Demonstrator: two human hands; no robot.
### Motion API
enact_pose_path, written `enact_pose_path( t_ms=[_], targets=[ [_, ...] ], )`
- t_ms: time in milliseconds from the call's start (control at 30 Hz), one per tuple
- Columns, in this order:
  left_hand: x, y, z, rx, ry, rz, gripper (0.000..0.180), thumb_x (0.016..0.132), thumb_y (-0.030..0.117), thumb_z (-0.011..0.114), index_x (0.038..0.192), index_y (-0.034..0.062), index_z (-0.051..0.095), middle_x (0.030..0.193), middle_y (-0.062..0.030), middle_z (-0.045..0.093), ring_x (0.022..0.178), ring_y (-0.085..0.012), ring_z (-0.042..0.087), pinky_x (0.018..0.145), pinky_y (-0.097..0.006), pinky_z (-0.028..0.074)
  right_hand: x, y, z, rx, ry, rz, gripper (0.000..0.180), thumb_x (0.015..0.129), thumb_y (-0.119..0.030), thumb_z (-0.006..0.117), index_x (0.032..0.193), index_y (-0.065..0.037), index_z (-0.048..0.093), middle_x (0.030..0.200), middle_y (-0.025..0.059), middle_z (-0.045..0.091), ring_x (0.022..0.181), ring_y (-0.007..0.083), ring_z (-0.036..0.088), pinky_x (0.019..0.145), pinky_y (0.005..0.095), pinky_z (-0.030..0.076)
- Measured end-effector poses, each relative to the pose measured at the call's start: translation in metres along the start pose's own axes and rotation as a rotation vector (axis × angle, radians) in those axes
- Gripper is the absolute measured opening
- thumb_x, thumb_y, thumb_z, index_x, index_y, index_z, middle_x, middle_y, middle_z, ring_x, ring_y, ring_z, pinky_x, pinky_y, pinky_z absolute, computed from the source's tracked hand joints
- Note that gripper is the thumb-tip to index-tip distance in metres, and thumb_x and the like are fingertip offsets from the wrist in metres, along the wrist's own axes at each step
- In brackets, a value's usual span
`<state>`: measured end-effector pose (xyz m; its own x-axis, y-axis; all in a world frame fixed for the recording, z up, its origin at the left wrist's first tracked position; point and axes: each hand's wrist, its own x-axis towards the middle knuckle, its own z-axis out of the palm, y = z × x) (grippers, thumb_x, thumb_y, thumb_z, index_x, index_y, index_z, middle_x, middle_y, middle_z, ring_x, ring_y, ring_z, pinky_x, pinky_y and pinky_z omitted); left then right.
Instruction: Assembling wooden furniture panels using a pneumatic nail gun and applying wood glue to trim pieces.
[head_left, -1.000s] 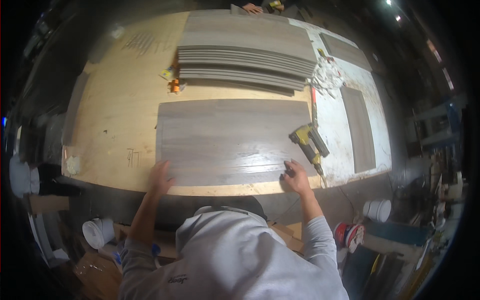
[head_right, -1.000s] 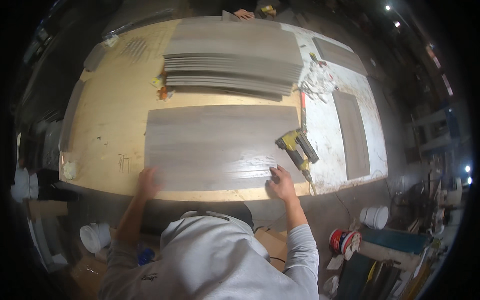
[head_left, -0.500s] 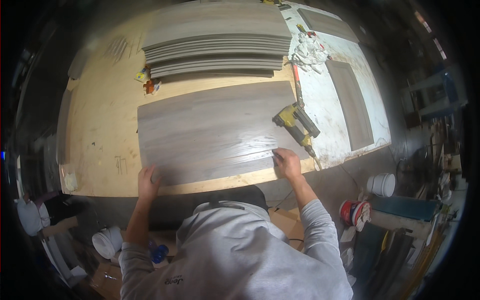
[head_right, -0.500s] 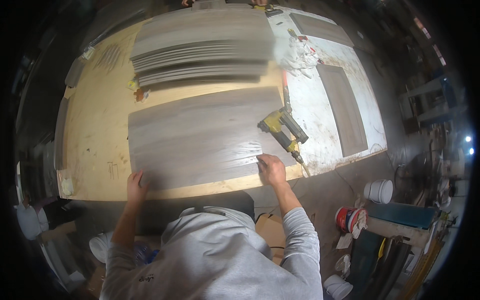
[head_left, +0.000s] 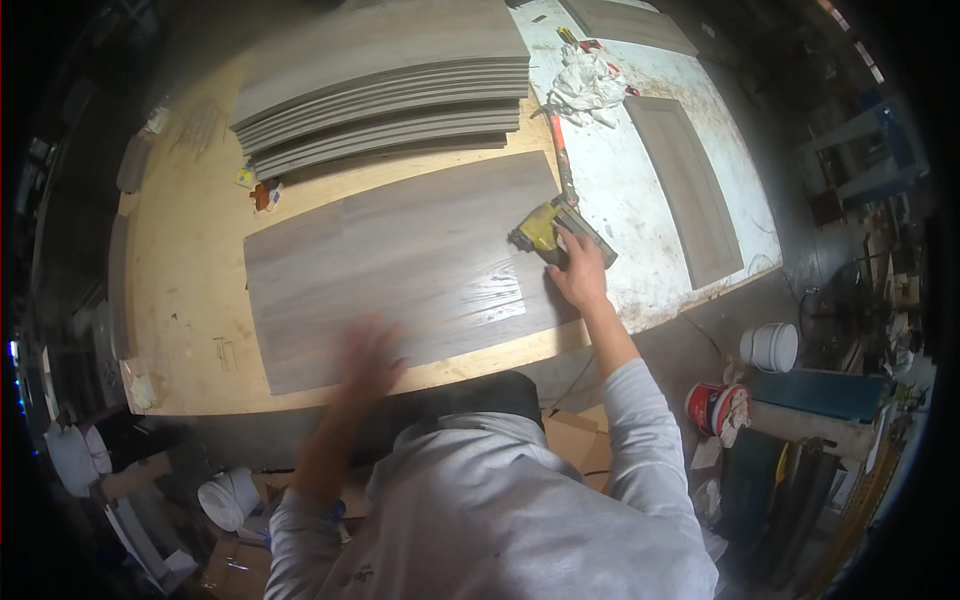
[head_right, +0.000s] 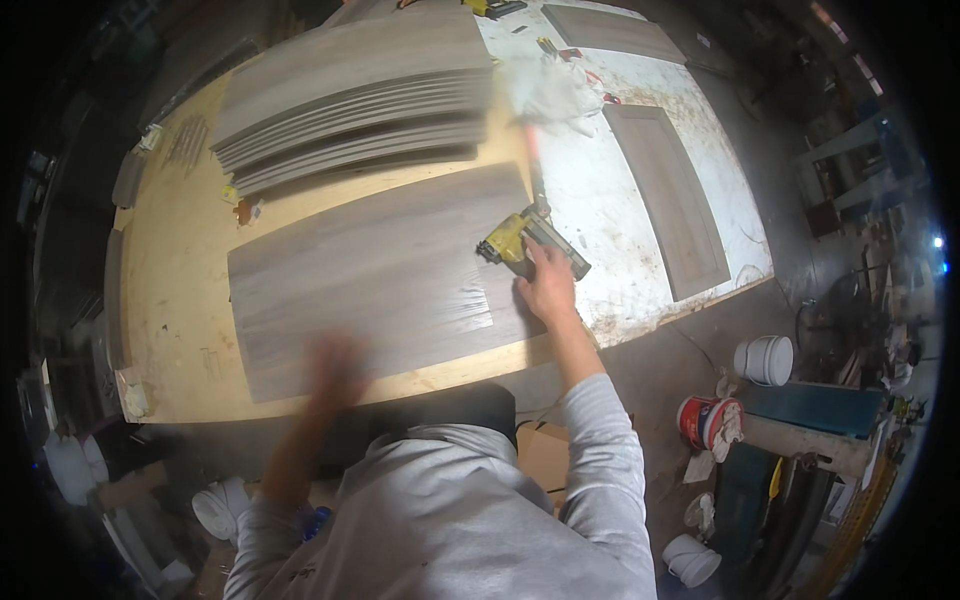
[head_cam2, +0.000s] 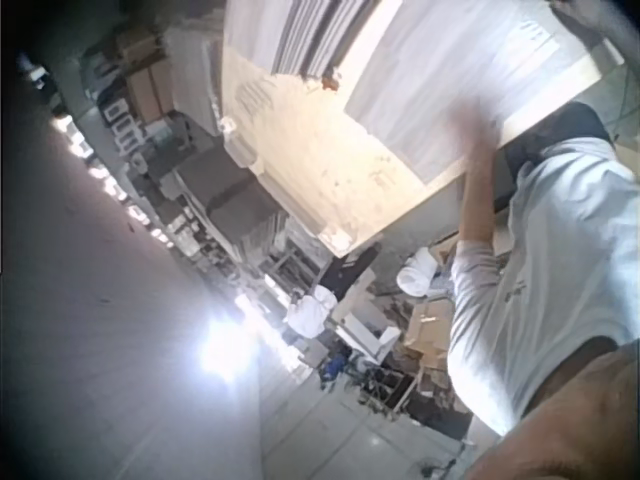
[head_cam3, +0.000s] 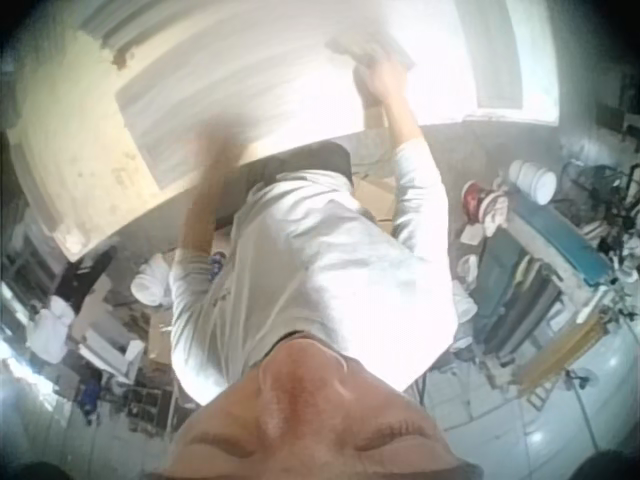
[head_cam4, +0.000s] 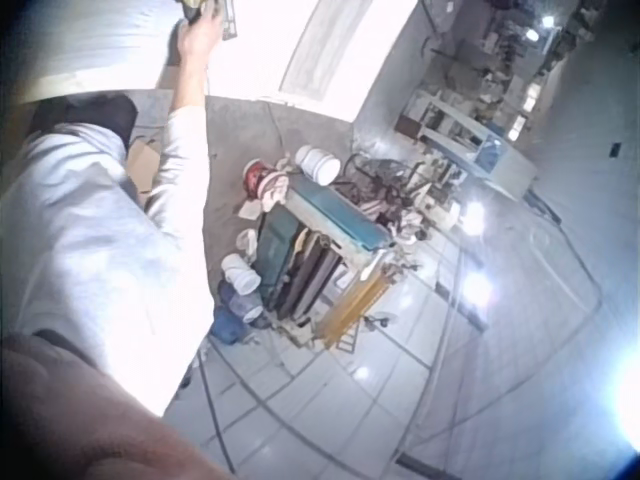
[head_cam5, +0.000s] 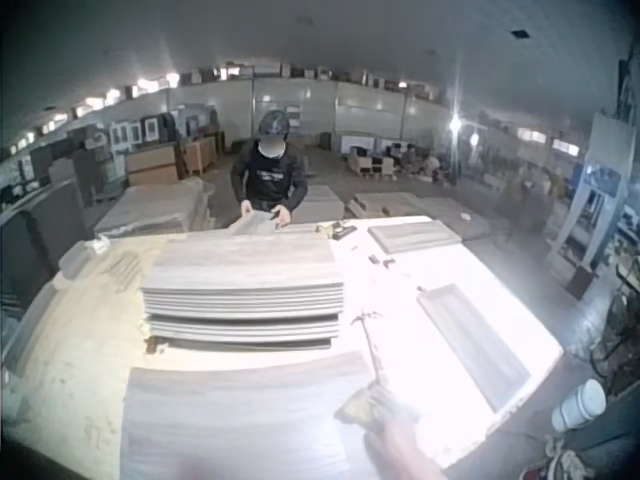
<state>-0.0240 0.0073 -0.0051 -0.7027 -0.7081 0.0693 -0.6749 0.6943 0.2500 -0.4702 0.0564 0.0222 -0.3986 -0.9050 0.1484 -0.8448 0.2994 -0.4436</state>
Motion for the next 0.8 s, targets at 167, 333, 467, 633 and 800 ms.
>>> enact_pose_path(
  t_ms=[167,333,467,633,800],
  targets=[
    [0.106,0.106,0.022,-0.135,-0.12,0.143,0.058,0.091,0.037,0.069,0.144,0.0188,0.055,0.157,-0.012,0.042,0.149,-0.0363,0.032,0.121,-0.062,0.021,0.038,-0.027,-0.002,0.086,-0.243,0.184,0.091,0.078,-0.013,0.079,0.157,-0.019,0.035,0.142,0.0224,0.046,0.126,0.0438,0.053,0.107,0.0466,0.048],
    [0.123,0.127,0.041,-0.072,-0.094,0.174,0.053,0.093,0.035,0.066,0.144,0.0196,0.056,0.156,-0.0082,0.043,0.15,-0.0333,0.03,0.123,-0.062,0.017,0.038,-0.034,-0.036,0.185,-0.23,0.199,0.096,0.079,-0.005,0.074,0.161,-0.019,0.025,0.136,0.0246,0.051,0.121,0.0426,0.058,0.104,0.0445,0.05],
    [0.121,0.127,0.043,-0.112,-0.051,0.146,0.053,0.093,0.035,0.066,0.143,0.0201,0.057,0.155,-0.0064,0.045,0.15,-0.0308,0.031,0.123,-0.062,0.017,0.002,-0.011,-0.07,0.444,-0.198,0.057,0.093,0.079,-0.004,0.072,0.16,-0.014,0.028,0.135,0.0242,0.054,0.108,0.0356,0.066,0.092,0.0431,0.056],
    [0.12,0.127,0.044,-0.16,-0.03,0.121,0.051,0.092,0.034,0.066,0.141,0.0201,0.059,0.155,-0.0049,0.047,0.15,-0.0284,0.031,0.124,-0.06,0.016,-0.037,-0.039,-0.102,1.216,-0.472,0.745,0.076,0.088,-0.003,0.063,0.158,-0.01,0.033,0.111,0.0109,0.065,0.056,0.0134,0.055,0.054,0.0283,0.051],
    [0.118,0.126,0.049,-0.21,0.007,0.114,0.051,0.092,0.034,0.066,0.14,0.0194,0.059,0.154,-0.0033,0.048,0.15,-0.0266,0.033,0.125,-0.058,0.015,-0.05,-0.072,-0.084,0.884,-0.542,0.616,0.065,0.086,-0.012,0.069,0.148,-0.01,0.051,0.084,0.0021,0.062,0.052,0.0088,0.05,0.048,0.0261,0.042]
  ],
)
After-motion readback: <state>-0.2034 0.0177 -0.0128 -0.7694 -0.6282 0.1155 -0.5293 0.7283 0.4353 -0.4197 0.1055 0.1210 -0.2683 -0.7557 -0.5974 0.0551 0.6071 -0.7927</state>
